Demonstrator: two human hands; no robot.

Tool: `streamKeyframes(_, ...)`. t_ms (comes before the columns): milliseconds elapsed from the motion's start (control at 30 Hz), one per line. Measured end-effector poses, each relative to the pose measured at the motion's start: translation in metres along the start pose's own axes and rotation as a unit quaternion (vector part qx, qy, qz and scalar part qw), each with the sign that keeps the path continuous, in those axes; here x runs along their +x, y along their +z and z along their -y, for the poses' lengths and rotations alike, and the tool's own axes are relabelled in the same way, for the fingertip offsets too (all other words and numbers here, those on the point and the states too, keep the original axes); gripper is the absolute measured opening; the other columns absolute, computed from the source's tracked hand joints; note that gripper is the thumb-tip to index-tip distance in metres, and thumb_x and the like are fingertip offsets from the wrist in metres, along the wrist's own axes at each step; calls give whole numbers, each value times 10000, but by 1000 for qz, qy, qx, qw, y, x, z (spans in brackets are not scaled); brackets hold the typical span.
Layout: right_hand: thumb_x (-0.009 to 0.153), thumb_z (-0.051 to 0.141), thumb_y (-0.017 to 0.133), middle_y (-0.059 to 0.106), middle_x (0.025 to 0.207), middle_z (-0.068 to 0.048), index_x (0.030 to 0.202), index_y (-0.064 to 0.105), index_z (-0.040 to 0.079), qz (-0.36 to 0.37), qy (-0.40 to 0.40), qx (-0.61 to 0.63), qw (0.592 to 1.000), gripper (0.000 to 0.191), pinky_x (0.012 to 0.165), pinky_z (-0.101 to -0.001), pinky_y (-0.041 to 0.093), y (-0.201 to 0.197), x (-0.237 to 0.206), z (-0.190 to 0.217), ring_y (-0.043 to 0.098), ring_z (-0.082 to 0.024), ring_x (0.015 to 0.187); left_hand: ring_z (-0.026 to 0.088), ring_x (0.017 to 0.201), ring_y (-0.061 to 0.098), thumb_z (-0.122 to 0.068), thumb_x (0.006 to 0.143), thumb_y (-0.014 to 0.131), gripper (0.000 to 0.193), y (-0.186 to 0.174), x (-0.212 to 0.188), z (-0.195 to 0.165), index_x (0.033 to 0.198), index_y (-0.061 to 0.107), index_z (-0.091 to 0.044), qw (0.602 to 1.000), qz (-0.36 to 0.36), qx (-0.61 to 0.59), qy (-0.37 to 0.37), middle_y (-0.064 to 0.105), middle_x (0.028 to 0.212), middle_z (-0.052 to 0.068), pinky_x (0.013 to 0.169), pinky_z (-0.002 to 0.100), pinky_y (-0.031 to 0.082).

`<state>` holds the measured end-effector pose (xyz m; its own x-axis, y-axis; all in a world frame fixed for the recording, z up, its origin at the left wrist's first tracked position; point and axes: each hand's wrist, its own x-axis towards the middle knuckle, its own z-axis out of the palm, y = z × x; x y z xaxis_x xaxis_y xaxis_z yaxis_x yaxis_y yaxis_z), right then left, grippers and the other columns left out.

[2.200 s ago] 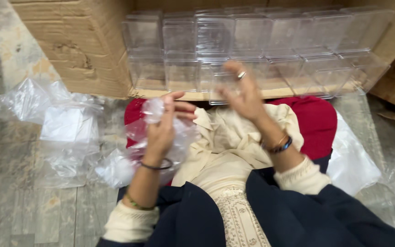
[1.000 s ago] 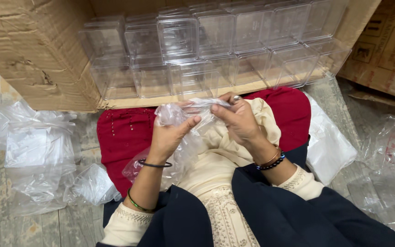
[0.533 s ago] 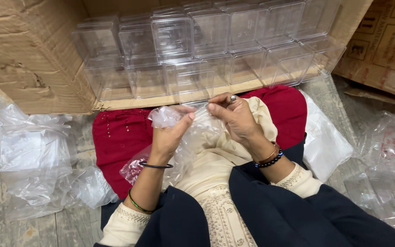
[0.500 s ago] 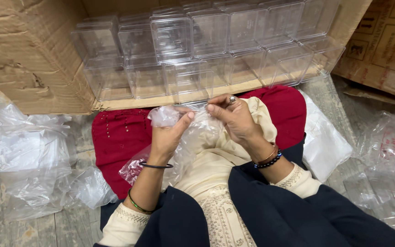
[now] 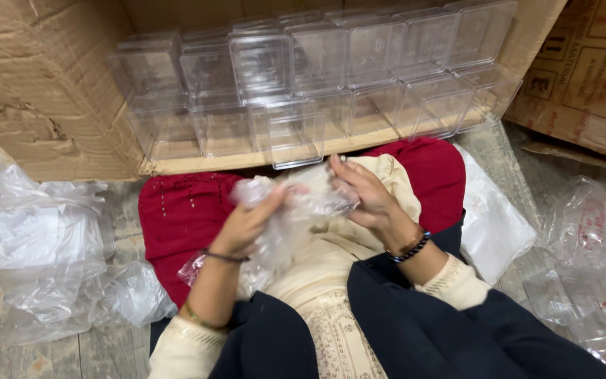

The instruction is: The person sits on the floor in front of an open cardboard carton filled with clear plastic boxes. They place white items into thin plastic bags, twist the bags closed, and arrange the bagged items and plastic boxes inside the carton, occasionally reaching across the box to reposition contents.

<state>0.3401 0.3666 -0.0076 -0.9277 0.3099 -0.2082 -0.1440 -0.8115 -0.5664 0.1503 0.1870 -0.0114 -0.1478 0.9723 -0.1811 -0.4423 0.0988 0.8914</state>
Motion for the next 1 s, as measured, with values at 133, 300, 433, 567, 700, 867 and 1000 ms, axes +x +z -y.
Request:
streamKeyframes(133,992,238,752,547,737,57,1006,624,28,69,14,-204,976,246,520,-194,359,-5,-30,37,449,-30,603,218,963,675,-244,1082,669,238,-38,-52,-44,1066,691,-8,948,266,-146,90,708,998,124,857,336,540)
streamKeyframes(300,908,216,765,638,693,25,919,718,-22,-116,-115,-592,789,243,543,-231,475,-32,16,62,577,-52,621,131,728,613,-141,865,697,305,-66,25,-40,1147,644,-37,993,-90,76,-12,654,883,39,591,283,473)
streamKeyframes(433,960,239,635,658,791,15,1084,686,13,-301,-213,-626,687,262,592,-263,456,-67,114,37,575,-64,699,107,669,614,-229,960,600,264,-65,140,15,1144,668,-52,889,-366,259,93,682,816,14,563,264,486)
streamKeyframes(567,992,280,565,674,944,9,1198,637,55,-313,-135,-526,779,313,735,-277,479,-82,125,4,598,-94,846,128,801,594,-334,1060,653,360,-67,144,53,1181,645,5,911,-369,131,134,661,927,34,655,257,486)
streamKeyframes(700,1023,321,496,689,1097,3,1311,588,97,-201,-62,-235,949,376,879,-291,501,-47,75,-13,621,-123,994,149,871,648,-295,961,709,372,-66,82,49,1170,713,13,961,-272,-23,41,709,1004,65,693,255,510)
streamKeyframes(867,1081,351,449,684,1264,-24,1423,553,65,-82,-147,-347,923,458,1034,-301,491,18,46,-28,615,-144,1147,275,855,693,-243,911,671,414,-65,37,12,1192,668,61,963,-232,-133,-34,722,1016,152,730,426,590)
streamKeyframes(1000,1103,316,509,714,1179,-53,1259,641,15,-26,-158,-230,960,365,960,-300,521,24,41,-38,647,-125,1063,269,985,720,-273,945,571,469,-64,12,11,1296,609,37,965,-102,-220,-98,720,1141,161,862,426,594)
